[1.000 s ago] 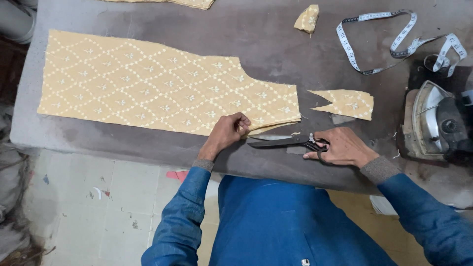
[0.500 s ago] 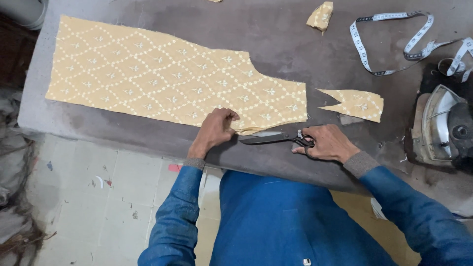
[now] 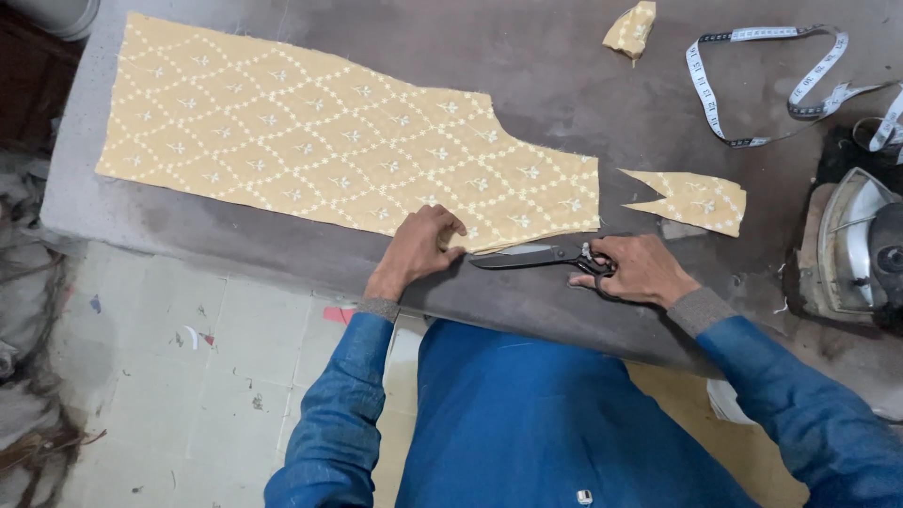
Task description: Cutting patterned yellow fabric into garment pieces using tailor scissors on a professional cutting table.
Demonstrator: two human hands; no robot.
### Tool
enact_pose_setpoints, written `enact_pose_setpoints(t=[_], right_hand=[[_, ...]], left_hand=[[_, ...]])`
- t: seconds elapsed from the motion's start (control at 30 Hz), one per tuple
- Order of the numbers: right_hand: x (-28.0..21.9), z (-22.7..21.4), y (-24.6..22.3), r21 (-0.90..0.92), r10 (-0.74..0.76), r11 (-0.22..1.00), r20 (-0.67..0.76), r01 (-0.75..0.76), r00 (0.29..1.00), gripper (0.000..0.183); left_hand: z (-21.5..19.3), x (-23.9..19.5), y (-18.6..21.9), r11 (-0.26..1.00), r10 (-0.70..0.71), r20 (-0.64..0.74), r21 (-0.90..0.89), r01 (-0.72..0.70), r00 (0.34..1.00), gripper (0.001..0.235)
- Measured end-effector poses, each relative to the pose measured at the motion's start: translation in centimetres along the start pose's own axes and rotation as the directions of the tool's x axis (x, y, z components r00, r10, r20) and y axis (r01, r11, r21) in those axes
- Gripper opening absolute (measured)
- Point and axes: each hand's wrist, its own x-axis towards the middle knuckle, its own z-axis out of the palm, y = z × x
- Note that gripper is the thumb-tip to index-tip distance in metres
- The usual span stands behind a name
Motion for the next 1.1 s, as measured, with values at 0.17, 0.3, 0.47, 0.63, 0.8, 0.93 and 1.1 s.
enact_pose_setpoints(t=[0.17, 0.3, 0.47, 0.63, 0.8, 0.93, 1.1], right_hand=[[0.0, 0.3, 0.1, 0.025, 0.055, 0.998, 0.003, -0.055, 0.998, 0.051], [0.7, -0.4, -1.5, 0.051, 0.041, 0.998, 0.04, -0.043, 0.998, 0.051], [1.5, -0.5, -2.8, 0.094, 0.028, 0.995, 0.058, -0.034, 0.998, 0.051], [2.9, 0.8, -3.6, 0.033, -0.028, 0.999, 0.046, 0.026, 0.999, 0.053], [2.7, 1.5, -4.2, -0.036, -0.103, 0.994, -0.009, 0.103, 0.995, 0.056], [2.3, 1.9, -4.1, -0.07, -0.127, 0.99, -0.013, 0.126, 0.992, 0.054], [2.4, 1.8, -3.4, -0.095, -0.124, 0.988, 0.008, 0.124, 0.992, 0.055]], left_hand=[[0.3, 0.4, -0.4, 0.993, 0.029, 0.017, 0.115, -0.031, 0.999, 0.028], [0.8, 1.1, -1.5, 0.997, 0.006, 0.04, 0.07, -0.009, 0.999, 0.02], [0.4, 0.8, -0.9, 0.999, -0.004, 0.041, 0.042, 0.002, 0.999, 0.018], [0.6, 0.8, -1.1, 0.999, -0.001, 0.039, 0.034, -0.001, 0.999, 0.022], [-0.1, -0.1, -0.6, 0.993, -0.034, 0.041, -0.114, 0.038, 0.999, 0.022], [0.2, 0.1, -2.4, 0.997, -0.075, -0.079, -0.038, 0.072, 0.994, 0.021], [-0.5, -0.5, -5.1, 0.997, -0.052, -0.137, 0.047, 0.059, 0.989, 0.017]])
